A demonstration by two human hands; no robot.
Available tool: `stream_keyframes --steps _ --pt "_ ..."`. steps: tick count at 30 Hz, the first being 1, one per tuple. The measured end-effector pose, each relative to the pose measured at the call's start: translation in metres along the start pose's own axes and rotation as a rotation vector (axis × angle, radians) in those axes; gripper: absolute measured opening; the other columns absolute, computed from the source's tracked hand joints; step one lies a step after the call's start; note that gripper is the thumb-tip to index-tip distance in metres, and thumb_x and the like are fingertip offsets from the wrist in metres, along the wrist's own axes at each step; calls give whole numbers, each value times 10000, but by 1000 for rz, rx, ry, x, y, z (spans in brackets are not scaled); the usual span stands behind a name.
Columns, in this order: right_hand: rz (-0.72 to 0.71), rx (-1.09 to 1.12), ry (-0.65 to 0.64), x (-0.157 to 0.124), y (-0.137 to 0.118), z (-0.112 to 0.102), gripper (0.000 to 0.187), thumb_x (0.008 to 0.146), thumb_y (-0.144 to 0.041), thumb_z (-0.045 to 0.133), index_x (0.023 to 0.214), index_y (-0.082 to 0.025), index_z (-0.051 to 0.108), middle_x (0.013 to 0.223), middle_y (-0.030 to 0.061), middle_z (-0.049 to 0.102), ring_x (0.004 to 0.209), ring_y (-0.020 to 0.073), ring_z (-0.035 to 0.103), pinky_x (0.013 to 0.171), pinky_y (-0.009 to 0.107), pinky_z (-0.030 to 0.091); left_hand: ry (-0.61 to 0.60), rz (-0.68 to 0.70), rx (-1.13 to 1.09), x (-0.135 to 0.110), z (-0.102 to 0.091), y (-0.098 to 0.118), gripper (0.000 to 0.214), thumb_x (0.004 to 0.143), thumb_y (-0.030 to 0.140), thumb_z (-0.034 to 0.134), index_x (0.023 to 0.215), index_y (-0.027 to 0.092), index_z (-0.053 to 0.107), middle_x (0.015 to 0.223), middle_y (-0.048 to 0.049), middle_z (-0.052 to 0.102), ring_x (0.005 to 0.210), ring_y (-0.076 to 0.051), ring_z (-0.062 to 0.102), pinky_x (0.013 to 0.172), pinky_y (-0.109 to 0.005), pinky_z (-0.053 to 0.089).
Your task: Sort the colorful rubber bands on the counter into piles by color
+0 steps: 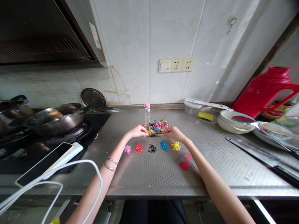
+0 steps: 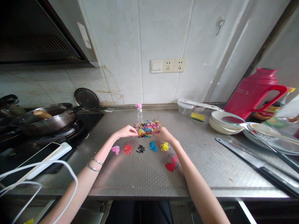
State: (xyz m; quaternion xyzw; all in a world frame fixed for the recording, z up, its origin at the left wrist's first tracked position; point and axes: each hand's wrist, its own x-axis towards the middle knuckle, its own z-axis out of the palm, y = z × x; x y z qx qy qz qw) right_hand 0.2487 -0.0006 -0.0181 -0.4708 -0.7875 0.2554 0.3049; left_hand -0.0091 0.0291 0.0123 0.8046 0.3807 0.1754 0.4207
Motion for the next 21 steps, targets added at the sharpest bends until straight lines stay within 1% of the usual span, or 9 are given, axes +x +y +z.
stream_keyframes --steps 2,5,10,12,15,18,21 --pt "-52 -24 -11 2 -7 7 201 708 -216 518 767 -137 693 770 44 684 694 144 597 659 227 452 61 -8 -7 -3 -4 1 247 677 322 590 746 107 691 604 -24 621 511 -85 466 502 -200 333" --pt "-142 -16 -83 6 -26 23 206 716 -173 498 783 -145 691 756 32 682 689 134 594 652 216 444 139 -57 -16 -7 -8 -2 283 691 348 577 780 101 683 588 -22 606 503 -81 447 483 -197 315" --pt "-302 -41 -137 19 -68 53 207 729 -138 492 788 -158 689 756 24 674 680 116 584 656 199 428 226 -113 -54 -16 -17 -20 277 698 326 565 789 86 668 557 -18 573 491 -73 437 443 -179 286" --pt "-334 -55 -146 25 -83 66 209 734 -136 496 811 -166 688 768 25 675 680 114 584 655 196 425 269 -142 -68 -19 -21 -28 273 703 316 553 807 86 658 540 -6 550 455 -59 403 420 -171 269" --pt "-372 -73 -151 32 -102 85 221 743 -125 488 827 -180 685 804 27 678 721 119 593 688 201 422 349 -185 -125 -24 -24 -38 287 718 306 525 872 90 633 567 1 540 409 -37 348 380 -159 229" --pt "-384 -95 -165 36 -116 102 213 749 -129 492 830 -188 680 842 30 678 764 130 599 711 213 420 407 -216 -186 -28 -24 -43 286 721 286 512 906 95 617 593 0 537 389 -24 323 357 -148 200" --pt "-374 -96 -198 35 -128 113 205 749 -139 504 839 -200 678 828 19 678 755 131 604 690 209 424 448 -247 -199 -30 -23 -46 276 711 278 526 904 103 617 590 -1 538 379 -20 321 348 -141 184"
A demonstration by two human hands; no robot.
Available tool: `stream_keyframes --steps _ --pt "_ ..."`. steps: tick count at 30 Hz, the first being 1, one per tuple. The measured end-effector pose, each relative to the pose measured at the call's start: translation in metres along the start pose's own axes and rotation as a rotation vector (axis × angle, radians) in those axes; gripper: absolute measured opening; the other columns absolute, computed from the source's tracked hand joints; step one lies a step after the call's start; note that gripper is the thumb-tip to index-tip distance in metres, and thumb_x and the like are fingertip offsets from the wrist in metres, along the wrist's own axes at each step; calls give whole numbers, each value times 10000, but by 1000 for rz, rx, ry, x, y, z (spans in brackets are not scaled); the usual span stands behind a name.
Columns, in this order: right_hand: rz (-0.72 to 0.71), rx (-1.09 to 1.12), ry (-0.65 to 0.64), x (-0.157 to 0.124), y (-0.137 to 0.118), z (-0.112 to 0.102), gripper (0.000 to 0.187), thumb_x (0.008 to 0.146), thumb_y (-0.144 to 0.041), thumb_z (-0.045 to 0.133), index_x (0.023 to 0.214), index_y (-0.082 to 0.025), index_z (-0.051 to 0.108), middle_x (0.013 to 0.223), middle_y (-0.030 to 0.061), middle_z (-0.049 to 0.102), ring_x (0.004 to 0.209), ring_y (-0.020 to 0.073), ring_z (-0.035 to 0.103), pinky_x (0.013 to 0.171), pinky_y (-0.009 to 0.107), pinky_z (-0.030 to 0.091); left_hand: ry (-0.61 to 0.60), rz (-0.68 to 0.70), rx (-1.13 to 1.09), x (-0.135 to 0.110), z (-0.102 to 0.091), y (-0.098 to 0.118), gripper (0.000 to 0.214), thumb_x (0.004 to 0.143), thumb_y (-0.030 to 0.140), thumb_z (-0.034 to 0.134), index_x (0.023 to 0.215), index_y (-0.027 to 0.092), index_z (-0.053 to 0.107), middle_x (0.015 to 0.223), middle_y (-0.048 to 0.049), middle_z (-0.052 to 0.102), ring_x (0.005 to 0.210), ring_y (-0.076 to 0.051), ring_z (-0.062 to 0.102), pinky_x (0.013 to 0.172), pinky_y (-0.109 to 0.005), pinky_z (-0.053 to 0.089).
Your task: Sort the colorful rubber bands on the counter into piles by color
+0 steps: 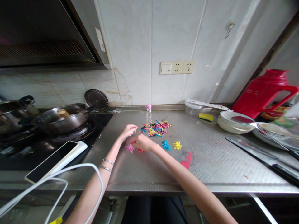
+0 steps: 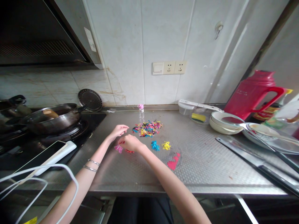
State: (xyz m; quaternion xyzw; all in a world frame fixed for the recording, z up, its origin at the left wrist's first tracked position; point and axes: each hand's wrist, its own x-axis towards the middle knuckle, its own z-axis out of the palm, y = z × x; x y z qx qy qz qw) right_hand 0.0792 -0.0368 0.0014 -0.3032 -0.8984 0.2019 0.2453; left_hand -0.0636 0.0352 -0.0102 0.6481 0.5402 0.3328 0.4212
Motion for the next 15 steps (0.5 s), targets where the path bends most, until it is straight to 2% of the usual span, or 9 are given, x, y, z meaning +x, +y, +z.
stream_keyframes --steps 4,7,11,15 --pt "-17 98 -11 -3 -4 4 214 747 -145 511 871 -195 678 818 11 680 726 120 608 685 200 436 47 12 12 2 2 -6 243 704 255 542 869 98 626 587 -13 567 394 -32 370 359 -143 228" --pt "-17 166 59 -14 9 -4 229 735 -129 508 888 -172 674 835 21 680 736 120 607 707 207 446 65 61 54 8 5 -14 196 689 225 557 812 95 635 624 -39 611 490 -76 488 431 -163 341" --pt "81 171 195 -41 36 -29 240 734 -134 490 889 -146 673 845 46 682 758 133 611 720 227 457 81 162 209 11 11 -21 198 659 237 586 786 100 653 715 -68 650 647 -137 571 608 -228 429" --pt "213 114 285 -76 61 -64 224 766 -215 482 855 -158 680 853 47 687 779 153 617 730 254 462 88 191 383 5 18 -17 280 656 293 593 867 124 669 713 -52 643 638 -147 560 635 -247 417"
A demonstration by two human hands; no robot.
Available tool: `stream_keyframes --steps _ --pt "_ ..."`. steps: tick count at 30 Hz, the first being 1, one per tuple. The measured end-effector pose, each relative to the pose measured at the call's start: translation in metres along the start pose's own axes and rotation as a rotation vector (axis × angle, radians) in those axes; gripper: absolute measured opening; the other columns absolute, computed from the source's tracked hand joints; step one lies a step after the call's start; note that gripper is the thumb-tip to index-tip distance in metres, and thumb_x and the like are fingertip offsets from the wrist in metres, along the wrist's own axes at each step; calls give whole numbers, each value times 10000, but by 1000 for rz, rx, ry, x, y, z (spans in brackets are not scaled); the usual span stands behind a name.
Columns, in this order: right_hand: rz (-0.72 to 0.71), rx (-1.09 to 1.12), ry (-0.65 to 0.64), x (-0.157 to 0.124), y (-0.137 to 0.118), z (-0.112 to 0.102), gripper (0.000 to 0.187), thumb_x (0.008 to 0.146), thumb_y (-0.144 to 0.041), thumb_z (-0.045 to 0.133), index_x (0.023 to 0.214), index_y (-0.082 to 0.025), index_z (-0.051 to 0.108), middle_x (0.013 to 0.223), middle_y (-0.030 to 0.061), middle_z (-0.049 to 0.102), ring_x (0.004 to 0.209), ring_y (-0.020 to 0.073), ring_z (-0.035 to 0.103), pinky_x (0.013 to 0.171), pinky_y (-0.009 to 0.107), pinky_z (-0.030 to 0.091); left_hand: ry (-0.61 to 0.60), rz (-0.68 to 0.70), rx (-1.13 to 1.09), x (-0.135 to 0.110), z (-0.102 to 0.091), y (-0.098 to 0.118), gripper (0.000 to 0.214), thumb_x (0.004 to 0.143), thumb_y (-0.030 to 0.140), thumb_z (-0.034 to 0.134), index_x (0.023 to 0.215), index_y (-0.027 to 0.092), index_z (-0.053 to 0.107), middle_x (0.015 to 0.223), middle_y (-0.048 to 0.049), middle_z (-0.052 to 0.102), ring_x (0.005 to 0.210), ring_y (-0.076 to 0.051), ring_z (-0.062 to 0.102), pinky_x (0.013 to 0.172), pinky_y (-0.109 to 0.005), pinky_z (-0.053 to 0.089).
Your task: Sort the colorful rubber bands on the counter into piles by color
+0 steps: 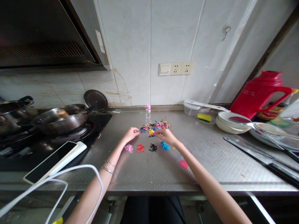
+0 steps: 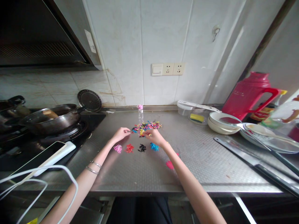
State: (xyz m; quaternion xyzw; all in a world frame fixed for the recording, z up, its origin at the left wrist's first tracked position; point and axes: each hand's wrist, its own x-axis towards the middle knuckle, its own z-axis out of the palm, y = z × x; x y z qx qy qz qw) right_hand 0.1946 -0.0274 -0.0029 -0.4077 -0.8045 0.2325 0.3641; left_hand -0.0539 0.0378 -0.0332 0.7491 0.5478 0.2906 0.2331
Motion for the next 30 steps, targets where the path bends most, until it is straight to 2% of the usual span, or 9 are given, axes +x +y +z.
stream_keyframes --steps 3,6,12,19,24,30 --pt "103 -66 101 -13 19 -26 220 757 -240 495 839 -167 685 835 49 690 761 169 620 715 274 468 -21 14 66 -3 2 6 274 664 307 579 861 145 678 669 -33 626 609 -147 545 627 -249 409" --pt "155 -72 174 -23 38 -40 235 741 -264 508 859 -165 685 842 60 690 757 184 624 722 289 472 -9 44 67 -2 4 7 230 666 288 575 821 158 685 683 -42 636 644 -162 555 657 -258 414" --pt "237 -39 212 -31 56 -39 277 741 -264 474 888 -139 672 779 54 688 711 177 621 649 266 475 4 68 49 0 8 4 148 675 238 560 718 154 675 769 -64 666 730 -171 580 737 -271 422" --pt "196 -204 218 -35 60 -36 240 758 -248 464 843 -169 673 812 49 679 760 172 605 729 272 443 18 155 61 -2 3 10 187 713 256 525 723 135 667 791 -78 658 730 -161 579 712 -250 424" --pt "124 -426 184 -38 68 -37 265 771 -203 436 906 -170 662 902 72 652 871 193 552 815 312 401 -178 197 -58 -8 -16 23 214 706 275 533 745 115 669 757 -67 669 702 -154 587 671 -230 421" --pt "50 -476 151 -38 71 -34 314 766 -143 409 964 -196 647 996 52 626 937 196 501 839 344 387 -514 147 -50 -34 -33 33 194 652 260 576 706 105 679 692 -50 668 629 -133 574 596 -206 401"
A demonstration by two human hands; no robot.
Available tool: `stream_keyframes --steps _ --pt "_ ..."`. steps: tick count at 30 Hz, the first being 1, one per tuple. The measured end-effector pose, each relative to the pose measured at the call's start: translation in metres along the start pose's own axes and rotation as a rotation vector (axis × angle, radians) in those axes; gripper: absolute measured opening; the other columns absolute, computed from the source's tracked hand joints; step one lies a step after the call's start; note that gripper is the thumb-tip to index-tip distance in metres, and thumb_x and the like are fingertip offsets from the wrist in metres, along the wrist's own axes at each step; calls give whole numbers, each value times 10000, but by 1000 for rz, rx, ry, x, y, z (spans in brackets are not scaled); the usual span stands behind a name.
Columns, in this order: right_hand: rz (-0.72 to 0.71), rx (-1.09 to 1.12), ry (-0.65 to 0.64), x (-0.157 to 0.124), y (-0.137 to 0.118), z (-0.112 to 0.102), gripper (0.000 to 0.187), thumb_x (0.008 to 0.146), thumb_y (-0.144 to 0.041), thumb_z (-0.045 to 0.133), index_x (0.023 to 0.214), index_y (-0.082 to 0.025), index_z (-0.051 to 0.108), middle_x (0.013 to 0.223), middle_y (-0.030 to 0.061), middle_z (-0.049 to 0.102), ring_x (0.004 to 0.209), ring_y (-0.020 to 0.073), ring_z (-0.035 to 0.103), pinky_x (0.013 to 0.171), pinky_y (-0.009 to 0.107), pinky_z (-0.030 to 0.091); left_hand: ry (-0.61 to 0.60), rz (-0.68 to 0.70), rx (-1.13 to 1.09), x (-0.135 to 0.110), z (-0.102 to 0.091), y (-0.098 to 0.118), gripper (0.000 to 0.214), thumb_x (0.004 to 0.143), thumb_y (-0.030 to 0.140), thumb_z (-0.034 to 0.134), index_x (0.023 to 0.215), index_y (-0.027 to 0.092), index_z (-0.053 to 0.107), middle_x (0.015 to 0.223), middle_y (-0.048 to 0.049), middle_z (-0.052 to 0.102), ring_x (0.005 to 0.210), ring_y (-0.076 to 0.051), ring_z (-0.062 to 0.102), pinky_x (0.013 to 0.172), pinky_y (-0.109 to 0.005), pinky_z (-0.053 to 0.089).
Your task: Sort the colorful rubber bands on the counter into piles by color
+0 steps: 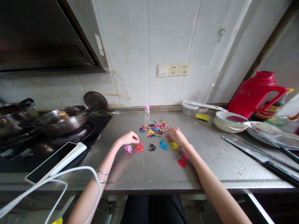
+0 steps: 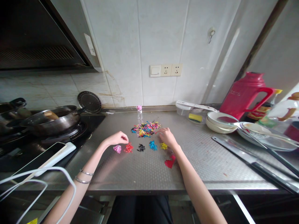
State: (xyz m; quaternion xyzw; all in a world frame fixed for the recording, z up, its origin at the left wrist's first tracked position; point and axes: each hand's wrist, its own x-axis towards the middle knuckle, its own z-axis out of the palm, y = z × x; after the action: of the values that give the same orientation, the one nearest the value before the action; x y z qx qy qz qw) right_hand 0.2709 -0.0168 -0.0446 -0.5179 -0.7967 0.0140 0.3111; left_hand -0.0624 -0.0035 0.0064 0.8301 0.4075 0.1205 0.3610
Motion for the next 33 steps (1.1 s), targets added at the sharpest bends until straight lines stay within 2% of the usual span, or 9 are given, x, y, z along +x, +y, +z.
stream_keyframes --steps 4,7,15,22,27,33 --pt "-27 -7 -9 0 0 4 304 775 -150 406 964 -195 640 1008 53 622 949 188 494 848 344 376 -70 -32 -59 -9 8 -2 188 639 255 596 721 112 685 681 -55 665 606 -124 573 578 -206 406" --pt "-28 -13 -27 1 -1 6 287 790 -170 405 965 -182 632 1023 65 618 959 186 498 858 347 363 -62 -49 -122 -9 12 -5 199 637 259 608 757 120 685 694 -54 665 612 -125 578 582 -211 419" --pt "13 -137 -153 14 -9 6 279 820 -172 398 997 -169 614 1038 72 614 982 168 500 879 293 338 86 -24 -214 -8 11 -14 207 642 275 623 758 114 680 740 -66 671 669 -134 588 635 -216 432" --pt "65 -307 -295 25 -11 2 200 797 -153 436 850 -163 629 905 89 626 938 181 489 805 236 370 256 -67 -205 -8 9 -22 238 646 304 619 765 106 676 750 -71 673 688 -149 587 628 -223 431" --pt "32 -330 -341 32 -15 0 216 783 -116 426 840 -153 630 962 103 604 1012 183 472 814 219 367 331 -62 -198 -6 9 -27 243 671 310 593 767 101 673 673 -55 651 626 -134 565 580 -216 414" --pt "60 -291 -331 35 -13 -3 231 790 -122 422 860 -168 638 941 84 612 962 163 503 752 199 385 376 -41 -195 -5 10 -27 236 687 309 581 759 102 668 651 -45 636 602 -124 548 580 -216 408"
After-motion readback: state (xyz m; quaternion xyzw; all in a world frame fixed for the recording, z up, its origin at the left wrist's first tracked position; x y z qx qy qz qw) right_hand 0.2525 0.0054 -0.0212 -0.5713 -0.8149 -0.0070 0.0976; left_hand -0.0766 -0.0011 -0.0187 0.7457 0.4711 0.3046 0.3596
